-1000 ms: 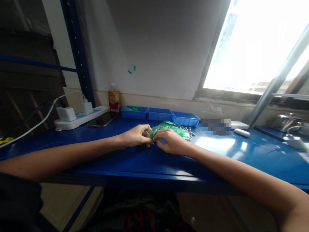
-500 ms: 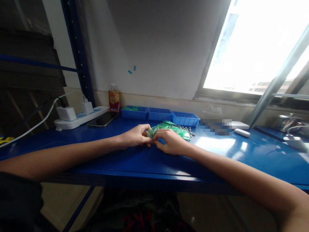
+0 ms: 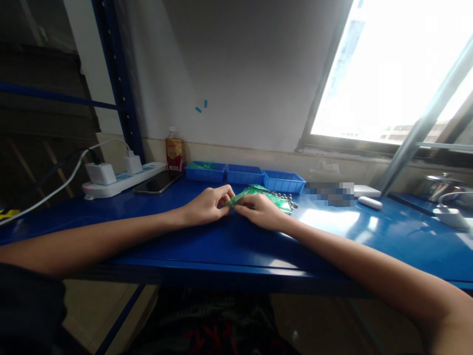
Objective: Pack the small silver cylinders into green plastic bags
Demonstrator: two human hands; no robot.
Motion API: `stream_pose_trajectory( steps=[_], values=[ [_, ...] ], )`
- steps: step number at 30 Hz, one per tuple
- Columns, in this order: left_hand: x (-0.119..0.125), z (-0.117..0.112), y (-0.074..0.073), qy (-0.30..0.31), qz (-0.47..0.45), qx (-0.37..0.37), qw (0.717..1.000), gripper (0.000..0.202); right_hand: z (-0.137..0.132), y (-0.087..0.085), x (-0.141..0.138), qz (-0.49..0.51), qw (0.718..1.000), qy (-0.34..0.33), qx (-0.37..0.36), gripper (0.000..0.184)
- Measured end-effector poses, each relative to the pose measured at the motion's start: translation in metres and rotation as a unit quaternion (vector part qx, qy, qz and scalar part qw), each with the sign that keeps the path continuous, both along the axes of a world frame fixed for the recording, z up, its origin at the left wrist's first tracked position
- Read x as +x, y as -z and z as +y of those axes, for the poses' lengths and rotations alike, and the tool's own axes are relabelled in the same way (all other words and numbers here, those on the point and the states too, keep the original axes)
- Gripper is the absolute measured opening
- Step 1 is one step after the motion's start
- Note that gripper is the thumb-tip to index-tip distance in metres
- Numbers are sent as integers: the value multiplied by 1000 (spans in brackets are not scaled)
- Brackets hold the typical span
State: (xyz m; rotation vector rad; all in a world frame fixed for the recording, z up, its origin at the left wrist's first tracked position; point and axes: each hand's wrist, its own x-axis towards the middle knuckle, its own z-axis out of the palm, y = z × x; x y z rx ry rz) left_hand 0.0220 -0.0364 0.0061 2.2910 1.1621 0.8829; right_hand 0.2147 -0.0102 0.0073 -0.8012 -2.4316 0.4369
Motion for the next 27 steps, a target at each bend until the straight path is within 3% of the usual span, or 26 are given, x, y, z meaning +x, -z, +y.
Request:
stream_pose_trajectory(
  steps=[3,7,10,13,16,18,20,25,27],
  values=[
    [-3,-1,-4,-7,86,132,988,14,0,-3,1,47,995,26,-86,49],
    [-6,0,-6,-7,128,173,977,23,0,-4,2,89,988,39,-117,57],
    [-6,1,-6,18,125,139,982,26,3,-1,1,67,993,69,-65,48],
    [-3,2,-8,34,88,76,993,30,6,3,0,51,993,90,61,33],
    [-2,5,-9,11,-11,-58,998,48,8,6,2,34,982,50,179,21],
    [-2,8,-9,-17,-81,-142,986,58,6,6,4,21,976,20,217,19],
    [-2,10,-9,-39,-119,-184,975,53,4,7,5,12,972,4,237,23],
    [-4,12,-13,-55,-160,-159,973,25,-3,6,3,41,973,-17,226,27],
    [-7,14,-15,-85,-169,-110,976,22,-4,5,2,88,974,-10,210,14]
  ],
)
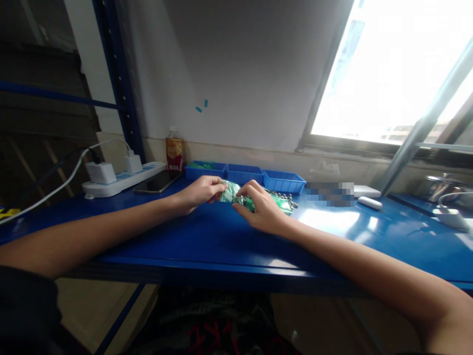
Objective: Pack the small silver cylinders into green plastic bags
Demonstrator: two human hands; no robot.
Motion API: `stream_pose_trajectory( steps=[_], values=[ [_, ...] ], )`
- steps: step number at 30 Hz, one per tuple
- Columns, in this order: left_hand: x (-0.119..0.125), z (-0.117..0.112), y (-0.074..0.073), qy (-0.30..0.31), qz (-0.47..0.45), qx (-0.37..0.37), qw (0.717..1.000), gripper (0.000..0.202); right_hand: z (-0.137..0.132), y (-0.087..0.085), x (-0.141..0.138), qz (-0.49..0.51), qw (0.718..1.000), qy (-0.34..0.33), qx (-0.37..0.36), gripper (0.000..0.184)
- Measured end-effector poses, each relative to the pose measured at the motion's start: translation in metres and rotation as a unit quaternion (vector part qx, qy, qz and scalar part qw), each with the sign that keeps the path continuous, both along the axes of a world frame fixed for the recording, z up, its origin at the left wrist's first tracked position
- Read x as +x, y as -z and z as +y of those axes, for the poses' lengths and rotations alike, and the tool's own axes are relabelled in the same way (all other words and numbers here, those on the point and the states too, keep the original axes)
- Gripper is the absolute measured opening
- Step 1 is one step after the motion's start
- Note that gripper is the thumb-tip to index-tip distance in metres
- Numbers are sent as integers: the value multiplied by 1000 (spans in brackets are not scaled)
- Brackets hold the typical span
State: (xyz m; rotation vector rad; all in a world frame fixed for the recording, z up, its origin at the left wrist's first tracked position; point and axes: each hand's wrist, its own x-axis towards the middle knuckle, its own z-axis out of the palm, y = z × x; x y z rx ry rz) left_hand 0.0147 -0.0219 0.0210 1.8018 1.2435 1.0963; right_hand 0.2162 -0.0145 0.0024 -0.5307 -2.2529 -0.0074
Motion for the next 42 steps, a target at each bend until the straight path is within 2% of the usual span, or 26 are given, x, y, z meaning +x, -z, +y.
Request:
stream_pose_trajectory(
  steps=[1,3,5,11,16,19,21,23,25,27,29,31,34,36,38,40,42],
  values=[
    [-2,2,0,-22,9,35,999,22,0,0,-1,22,1000,3,-9,10],
    [-5,4,0,-55,43,118,991,24,1,-1,-3,50,998,15,-31,16],
    [-6,4,1,-63,86,184,977,26,3,0,-4,58,997,26,-52,17],
    [-1,-6,3,-47,169,270,947,26,8,5,-7,49,991,49,-114,17],
    [-1,-11,7,-7,230,355,906,21,6,0,-8,66,982,27,-172,21],
    [-2,-12,7,21,253,418,872,17,4,-4,-7,110,948,-15,-299,27],
    [-3,-11,8,43,269,455,848,16,2,-6,-7,158,897,-56,-410,34],
    [-5,-10,9,63,280,482,828,16,0,-8,-6,187,852,-72,-484,43],
    [-6,-9,10,75,286,502,813,16,-1,-10,-6,177,845,-50,-502,44],
    [-6,-8,11,81,296,508,804,18,-2,-9,-6,157,864,-17,-478,36],
    [-5,-8,11,91,307,498,806,20,-1,-8,-6,136,896,16,-423,29],
    [-3,-9,11,105,307,462,825,21,0,-6,-5,120,939,53,-318,27],
    [1,-9,11,112,262,343,895,34,3,-3,-3,103,983,77,-134,23],
    [3,-7,10,100,192,214,953,51,4,-3,-2,93,991,60,-70,18],
    [4,-4,9,84,102,82,988,66,3,-3,-1,73,995,41,-47,14],
    [3,-1,9,76,17,-21,997,71,2,-2,0,48,998,31,-30,13],
    [2,2,9,78,-51,-87,992,64,0,-2,1,24,999,23,-15,16]
  ],
)
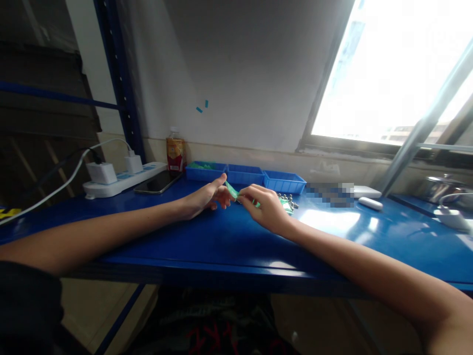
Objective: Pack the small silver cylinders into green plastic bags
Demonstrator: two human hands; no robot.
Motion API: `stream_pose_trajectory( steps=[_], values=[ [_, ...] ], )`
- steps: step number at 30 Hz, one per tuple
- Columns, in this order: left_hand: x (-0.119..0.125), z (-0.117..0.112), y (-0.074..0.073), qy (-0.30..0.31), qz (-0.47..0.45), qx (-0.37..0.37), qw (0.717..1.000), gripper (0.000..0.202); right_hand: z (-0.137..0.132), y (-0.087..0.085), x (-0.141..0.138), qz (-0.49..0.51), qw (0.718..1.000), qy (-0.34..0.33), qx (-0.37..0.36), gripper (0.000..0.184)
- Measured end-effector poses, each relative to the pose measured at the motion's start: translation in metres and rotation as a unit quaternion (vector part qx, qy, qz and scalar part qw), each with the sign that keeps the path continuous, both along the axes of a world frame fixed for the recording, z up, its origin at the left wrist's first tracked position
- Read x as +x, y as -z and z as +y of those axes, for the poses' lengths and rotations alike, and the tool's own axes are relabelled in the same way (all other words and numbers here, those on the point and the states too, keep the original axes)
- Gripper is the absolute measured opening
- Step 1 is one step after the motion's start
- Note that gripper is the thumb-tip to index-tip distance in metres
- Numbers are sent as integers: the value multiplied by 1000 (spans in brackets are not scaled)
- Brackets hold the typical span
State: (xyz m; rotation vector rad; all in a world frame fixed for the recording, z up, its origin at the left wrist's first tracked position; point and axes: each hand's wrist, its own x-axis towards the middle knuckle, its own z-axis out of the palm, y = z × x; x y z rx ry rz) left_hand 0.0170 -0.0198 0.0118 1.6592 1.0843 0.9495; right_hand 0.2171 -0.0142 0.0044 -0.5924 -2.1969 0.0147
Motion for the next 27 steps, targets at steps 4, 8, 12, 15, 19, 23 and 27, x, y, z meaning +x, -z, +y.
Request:
stream_pose_trajectory(
  steps=[4,8,12,15,19,23,27],
  values=[
    [-2,4,-2,-26,-62,-18,998,36,0,1,1,-23,1000,-5,11,18],
    [-3,2,-5,-68,-8,113,991,21,4,0,-1,-13,997,5,-72,17],
    [-4,-8,-8,-63,169,350,919,19,7,-3,-2,25,960,-18,-280,47],
    [-3,-15,-7,38,280,475,833,15,8,-3,-3,83,915,-60,-390,60],
    [-2,-16,-3,72,334,511,788,21,8,-2,-3,111,892,-120,-421,59],
    [-3,-10,0,72,307,440,841,31,5,-5,-2,70,915,-140,-372,39],
    [-3,-4,0,14,181,240,954,62,0,-6,0,38,949,-102,-295,33]
  ],
)
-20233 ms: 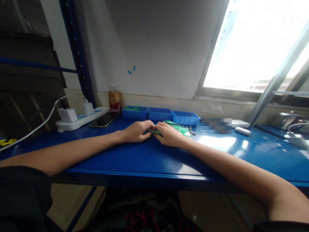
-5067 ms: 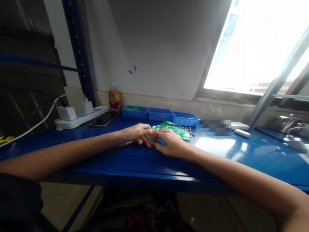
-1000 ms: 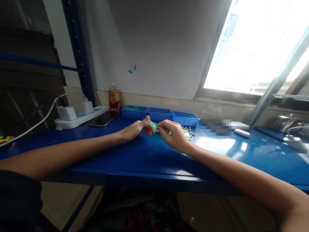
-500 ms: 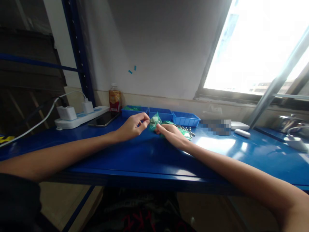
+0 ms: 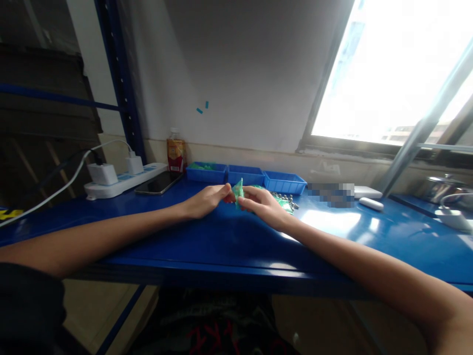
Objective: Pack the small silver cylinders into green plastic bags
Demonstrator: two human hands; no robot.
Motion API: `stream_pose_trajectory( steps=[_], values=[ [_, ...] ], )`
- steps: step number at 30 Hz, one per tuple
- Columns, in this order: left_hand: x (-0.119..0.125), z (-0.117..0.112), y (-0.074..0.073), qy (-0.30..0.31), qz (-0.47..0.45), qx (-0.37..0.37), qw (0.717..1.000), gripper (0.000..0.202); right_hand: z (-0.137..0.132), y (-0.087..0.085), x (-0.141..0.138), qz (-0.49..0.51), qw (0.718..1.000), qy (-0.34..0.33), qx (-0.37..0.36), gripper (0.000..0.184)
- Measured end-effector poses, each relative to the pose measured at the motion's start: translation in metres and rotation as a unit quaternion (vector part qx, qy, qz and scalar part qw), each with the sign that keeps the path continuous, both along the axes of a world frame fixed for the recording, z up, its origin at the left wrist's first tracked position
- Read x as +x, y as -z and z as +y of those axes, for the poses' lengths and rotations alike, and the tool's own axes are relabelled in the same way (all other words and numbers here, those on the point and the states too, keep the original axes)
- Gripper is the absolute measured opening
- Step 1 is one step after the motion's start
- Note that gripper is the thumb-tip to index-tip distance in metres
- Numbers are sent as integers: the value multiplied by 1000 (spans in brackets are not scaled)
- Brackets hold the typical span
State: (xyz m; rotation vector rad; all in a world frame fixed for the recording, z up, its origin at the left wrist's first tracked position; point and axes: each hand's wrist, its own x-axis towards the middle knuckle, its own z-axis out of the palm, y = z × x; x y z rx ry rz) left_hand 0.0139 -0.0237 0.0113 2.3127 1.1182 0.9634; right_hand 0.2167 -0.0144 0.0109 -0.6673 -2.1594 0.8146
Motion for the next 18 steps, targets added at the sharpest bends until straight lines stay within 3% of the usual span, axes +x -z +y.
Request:
stream_pose_trajectory(
  steps=[3,5,8,10,14,16,18],
  values=[
    [1,1,-1,-12,-82,-126,989,69,-2,3,1,-65,989,38,131,42],
    [3,1,-2,-7,-109,-164,980,62,-2,6,1,-127,967,59,214,47],
    [4,0,-2,-13,-96,-160,982,42,-2,9,2,-189,942,78,267,57],
    [3,2,-1,-41,-87,-124,988,30,-1,9,2,-185,944,69,264,60],
    [-1,7,3,-106,-70,27,992,23,1,7,-1,-102,980,70,158,41],
    [-2,6,4,-97,-16,124,987,21,3,5,-3,-46,996,69,42,36],
    [-3,2,4,-60,46,198,977,20,6,4,-4,16,994,61,-85,46]
  ],
)
